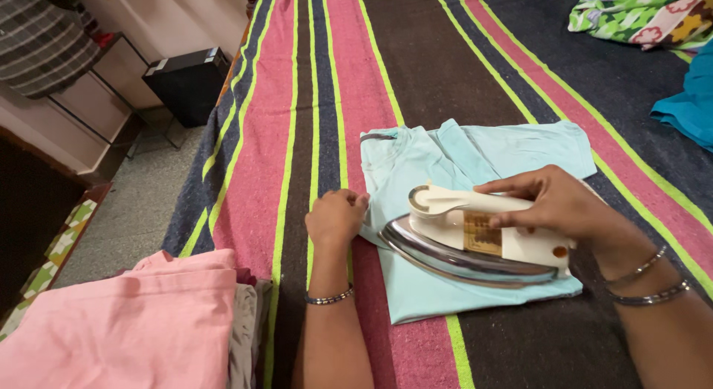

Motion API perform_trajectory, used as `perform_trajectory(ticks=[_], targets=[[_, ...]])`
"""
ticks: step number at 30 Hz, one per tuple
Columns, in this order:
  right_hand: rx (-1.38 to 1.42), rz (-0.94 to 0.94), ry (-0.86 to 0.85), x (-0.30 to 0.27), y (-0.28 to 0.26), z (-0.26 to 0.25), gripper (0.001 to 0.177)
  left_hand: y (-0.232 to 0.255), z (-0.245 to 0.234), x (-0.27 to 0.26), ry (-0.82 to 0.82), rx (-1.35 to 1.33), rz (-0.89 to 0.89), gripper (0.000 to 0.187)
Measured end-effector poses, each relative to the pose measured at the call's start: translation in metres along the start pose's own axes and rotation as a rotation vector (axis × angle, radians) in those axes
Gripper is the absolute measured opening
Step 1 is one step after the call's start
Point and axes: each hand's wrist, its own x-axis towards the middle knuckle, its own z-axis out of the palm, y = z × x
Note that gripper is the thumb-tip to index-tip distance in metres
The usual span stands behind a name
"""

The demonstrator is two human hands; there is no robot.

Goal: The person irons a light blue t-shirt laid out on a bed. They smooth the fabric, use a steam iron to press the front and back, and fold the shirt into a neat stack. The person handles the iron and the garment directly throughout the process.

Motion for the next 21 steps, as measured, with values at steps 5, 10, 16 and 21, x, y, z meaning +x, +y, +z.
perform_trajectory(ticks=[5,10,16,21], targets=[[0.045,-0.007,0.184,-0.009,-0.002,-0.009,0.054,0.005,-0.005,-0.004,-0.197,0.048,0.02,0.042],[-0.015,-0.096,0.465,-0.019,-0.012,-0.002,0.056,0.001,-0.012,-0.009,-0.256,0.088,0.007,0.048],[-0.206,-0.111,0.602,-0.006,-0.014,0.015,0.051,0.009,0.007,-0.016,0.178,0.099,0.239,0.066],[-0.566,0.158,0.536,0.004,-0.024,0.028,0.05,0.039,0.024,-0.032,-0.225,0.173,0.347,0.13]])
